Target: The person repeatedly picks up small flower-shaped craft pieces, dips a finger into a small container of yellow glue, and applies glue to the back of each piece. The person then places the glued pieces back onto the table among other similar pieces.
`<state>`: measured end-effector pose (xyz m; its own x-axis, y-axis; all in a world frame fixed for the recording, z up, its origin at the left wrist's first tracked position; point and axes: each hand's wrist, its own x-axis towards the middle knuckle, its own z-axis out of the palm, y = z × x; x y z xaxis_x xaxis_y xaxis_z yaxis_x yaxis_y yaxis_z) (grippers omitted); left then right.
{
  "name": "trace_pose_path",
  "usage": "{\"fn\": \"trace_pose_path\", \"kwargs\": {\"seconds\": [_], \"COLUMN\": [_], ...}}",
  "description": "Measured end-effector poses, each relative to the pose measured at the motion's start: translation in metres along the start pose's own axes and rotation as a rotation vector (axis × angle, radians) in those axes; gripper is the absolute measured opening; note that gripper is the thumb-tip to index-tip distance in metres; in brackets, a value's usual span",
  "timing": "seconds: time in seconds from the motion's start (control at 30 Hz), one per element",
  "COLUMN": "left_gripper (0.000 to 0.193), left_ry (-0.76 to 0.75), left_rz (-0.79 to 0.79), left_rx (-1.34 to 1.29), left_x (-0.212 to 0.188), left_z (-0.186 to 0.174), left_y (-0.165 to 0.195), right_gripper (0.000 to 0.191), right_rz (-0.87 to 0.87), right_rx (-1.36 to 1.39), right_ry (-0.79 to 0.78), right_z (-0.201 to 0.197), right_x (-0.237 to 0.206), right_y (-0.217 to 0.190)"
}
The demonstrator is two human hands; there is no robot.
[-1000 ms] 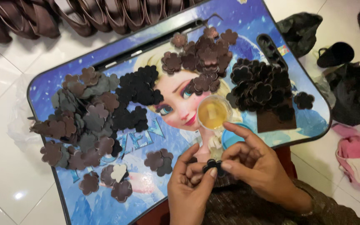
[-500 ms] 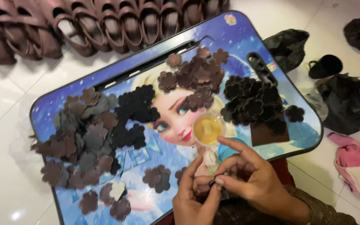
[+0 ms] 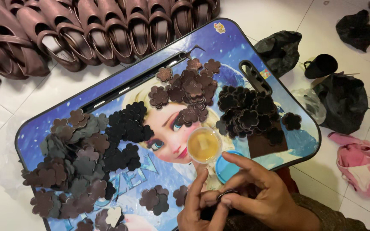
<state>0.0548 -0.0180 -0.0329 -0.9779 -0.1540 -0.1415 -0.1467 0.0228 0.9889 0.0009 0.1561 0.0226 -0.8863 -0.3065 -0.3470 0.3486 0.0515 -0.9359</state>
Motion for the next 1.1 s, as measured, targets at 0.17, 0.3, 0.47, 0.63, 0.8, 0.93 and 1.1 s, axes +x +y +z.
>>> {"fn": "trace_pose_path", "kwargs": {"seconds": [0.17, 0.3, 0.47, 0.63, 0.8, 0.93, 1.1], "left_gripper": [0.071, 0.081, 0.060, 0.055, 0.046, 0.033, 0.028], "left_ry": [-0.012, -0.112, 0.101, 0.234, 0.446, 0.617, 0.570], "left_rz": [0.113, -0.025, 0.073, 0.085, 0.114, 0.097, 0.315], "left_rx": [-0.011, -0.066, 0.203, 0.246, 0.339, 0.664, 0.874], "left_x": [0.011, 0.012, -0.003, -0.009, 0.010, 0.032, 0.065], "left_z": [0.002, -0.007, -0.035, -0.075, -0.098, -0.111, -0.120], "left_y": [0.005, 0.001, -0.030, -0.056, -0.020, 0.030, 0.074], "right_gripper": [0.085, 0.089, 0.090, 0.096, 0.095, 0.094, 0.092], "right_rz": [0.018, -0.181, -0.323, -0.423, -0.610, -0.639, -0.642], "right_rx": [-0.042, -0.207, -0.212, -0.676, -1.046, -1.050, -1.019], "right_ry": [0.046, 0.127, 0.379, 0.459, 0.557, 0.572, 0.618], "right_z": [-0.003, -0.022, -0.056, -0.061, -0.052, -0.049, -0.046], "right_x": [0.010, 0.022, 0.051, 0.080, 0.090, 0.085, 0.072], "right_y": [-0.003, -0.021, -0.059, -0.075, -0.070, -0.067, -0.070]}}
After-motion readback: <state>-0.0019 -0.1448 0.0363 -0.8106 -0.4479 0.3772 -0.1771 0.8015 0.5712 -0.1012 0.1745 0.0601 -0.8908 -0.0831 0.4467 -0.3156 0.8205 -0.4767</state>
